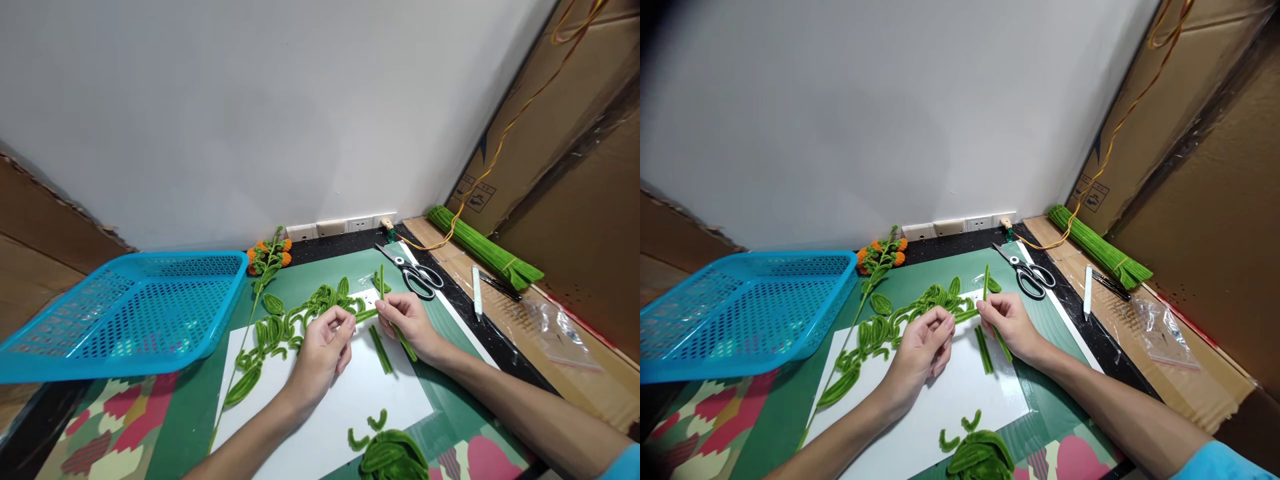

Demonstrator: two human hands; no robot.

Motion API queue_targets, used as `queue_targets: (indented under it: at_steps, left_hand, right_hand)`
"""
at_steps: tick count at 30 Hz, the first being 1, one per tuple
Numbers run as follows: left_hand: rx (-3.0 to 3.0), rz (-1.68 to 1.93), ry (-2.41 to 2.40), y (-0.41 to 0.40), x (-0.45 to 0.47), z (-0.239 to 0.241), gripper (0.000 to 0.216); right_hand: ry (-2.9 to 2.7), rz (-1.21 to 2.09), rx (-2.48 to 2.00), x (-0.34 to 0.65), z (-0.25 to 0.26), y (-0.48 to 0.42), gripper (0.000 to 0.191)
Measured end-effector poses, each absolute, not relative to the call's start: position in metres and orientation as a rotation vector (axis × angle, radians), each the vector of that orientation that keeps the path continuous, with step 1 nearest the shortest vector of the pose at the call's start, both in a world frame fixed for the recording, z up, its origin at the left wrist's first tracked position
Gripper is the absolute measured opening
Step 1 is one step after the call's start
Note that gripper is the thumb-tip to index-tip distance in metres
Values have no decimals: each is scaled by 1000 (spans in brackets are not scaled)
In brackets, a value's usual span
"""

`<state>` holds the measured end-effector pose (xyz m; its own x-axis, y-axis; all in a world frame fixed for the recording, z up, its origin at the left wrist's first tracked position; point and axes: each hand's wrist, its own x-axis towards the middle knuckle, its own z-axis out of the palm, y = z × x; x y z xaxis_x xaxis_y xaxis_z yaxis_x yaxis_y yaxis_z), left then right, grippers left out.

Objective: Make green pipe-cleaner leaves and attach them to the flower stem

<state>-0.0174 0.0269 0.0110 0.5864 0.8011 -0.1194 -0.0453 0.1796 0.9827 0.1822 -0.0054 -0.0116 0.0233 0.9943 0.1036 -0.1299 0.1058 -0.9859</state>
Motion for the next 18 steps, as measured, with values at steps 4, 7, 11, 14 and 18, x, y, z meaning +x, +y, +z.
queue_targets:
  at_steps: [4, 7, 11, 14, 18]
  left_hand:
    - [1239, 704, 750, 27, -17, 11, 40]
    - [1216, 716, 762, 27, -17, 10, 41]
    - [1191, 732, 771, 27, -17, 11, 42]
    - [1170, 715, 745, 27, -17, 12, 44]
    - [1142, 731, 716, 26, -16, 13, 46]
  right_hand:
    - [-1114, 1243, -1031, 183, -11, -5, 56]
    - [-1095, 1243, -1025, 184, -13, -5, 52]
    - [-1057, 1217, -997, 183, -15, -5, 44]
    - [-1076, 1199, -1026, 181, -10, -5, 43]
    - [-1101, 1234, -1066, 180, -2, -5, 46]
